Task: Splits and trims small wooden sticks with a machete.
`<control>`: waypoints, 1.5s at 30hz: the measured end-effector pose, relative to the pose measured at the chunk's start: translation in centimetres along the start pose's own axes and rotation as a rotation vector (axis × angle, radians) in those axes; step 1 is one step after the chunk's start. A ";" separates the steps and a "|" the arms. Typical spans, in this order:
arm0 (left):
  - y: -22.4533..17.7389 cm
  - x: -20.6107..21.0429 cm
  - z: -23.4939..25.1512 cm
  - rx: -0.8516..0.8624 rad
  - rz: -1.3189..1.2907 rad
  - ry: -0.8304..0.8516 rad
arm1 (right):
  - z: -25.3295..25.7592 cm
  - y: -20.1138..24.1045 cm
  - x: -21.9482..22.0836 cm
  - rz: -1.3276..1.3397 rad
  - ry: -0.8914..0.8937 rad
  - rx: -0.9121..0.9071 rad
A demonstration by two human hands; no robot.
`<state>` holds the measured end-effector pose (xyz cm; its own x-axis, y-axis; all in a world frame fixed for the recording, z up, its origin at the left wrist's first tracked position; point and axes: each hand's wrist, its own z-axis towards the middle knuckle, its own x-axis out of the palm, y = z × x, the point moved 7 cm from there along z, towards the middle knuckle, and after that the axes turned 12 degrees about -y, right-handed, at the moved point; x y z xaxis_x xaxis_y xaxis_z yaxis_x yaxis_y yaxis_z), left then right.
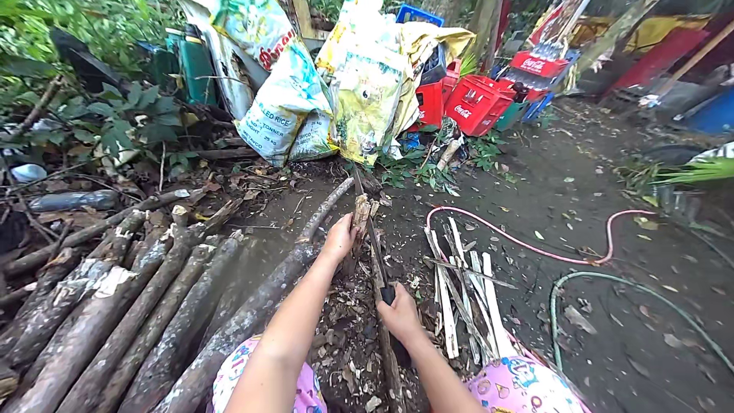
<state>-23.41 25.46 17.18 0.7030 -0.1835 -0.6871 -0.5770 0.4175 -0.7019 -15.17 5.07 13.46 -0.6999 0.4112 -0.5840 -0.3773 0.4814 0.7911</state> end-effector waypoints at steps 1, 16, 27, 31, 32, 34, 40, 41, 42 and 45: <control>0.0 0.0 0.0 -0.003 0.011 0.001 | -0.2 0.3 0.2 0.025 -0.051 -0.032; 0.3 -0.6 -0.1 -0.064 0.010 -0.014 | 0.0 6.4 -3.3 -0.101 0.029 -0.074; -4.8 -3.4 -0.7 0.186 -0.025 -0.190 | -1.5 6.3 -5.9 0.127 -0.046 -0.115; -3.5 -3.1 -0.2 0.158 -0.057 -0.147 | -0.5 6.1 -4.7 0.049 0.045 -0.027; -1.8 -2.2 -0.3 0.067 -0.058 -0.064 | 0.3 5.4 -3.6 0.034 0.084 0.007; 2.5 -0.8 -1.3 -0.155 -0.040 0.069 | 1.7 4.5 -2.3 0.073 0.099 0.031; 16.8 0.5 -14.0 -0.773 0.213 0.345 | 2.2 3.3 -1.8 0.239 0.042 -0.007; 18.6 1.4 -17.8 -0.880 0.175 0.381 | 2.2 3.1 -2.0 0.243 0.030 -0.027; 20.2 2.5 -21.5 -0.980 0.159 0.436 | 2.0 3.1 -2.5 0.241 0.018 -0.043; 23.5 5.5 -30.3 -1.135 0.248 0.665 | 0.7 4.4 -5.1 0.250 -0.017 -0.109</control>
<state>-45.68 7.27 -8.73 0.3829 -0.7420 -0.5503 -0.9106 -0.4033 -0.0898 -12.83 5.64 19.73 -0.7696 0.5204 -0.3700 -0.2576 0.2771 0.9256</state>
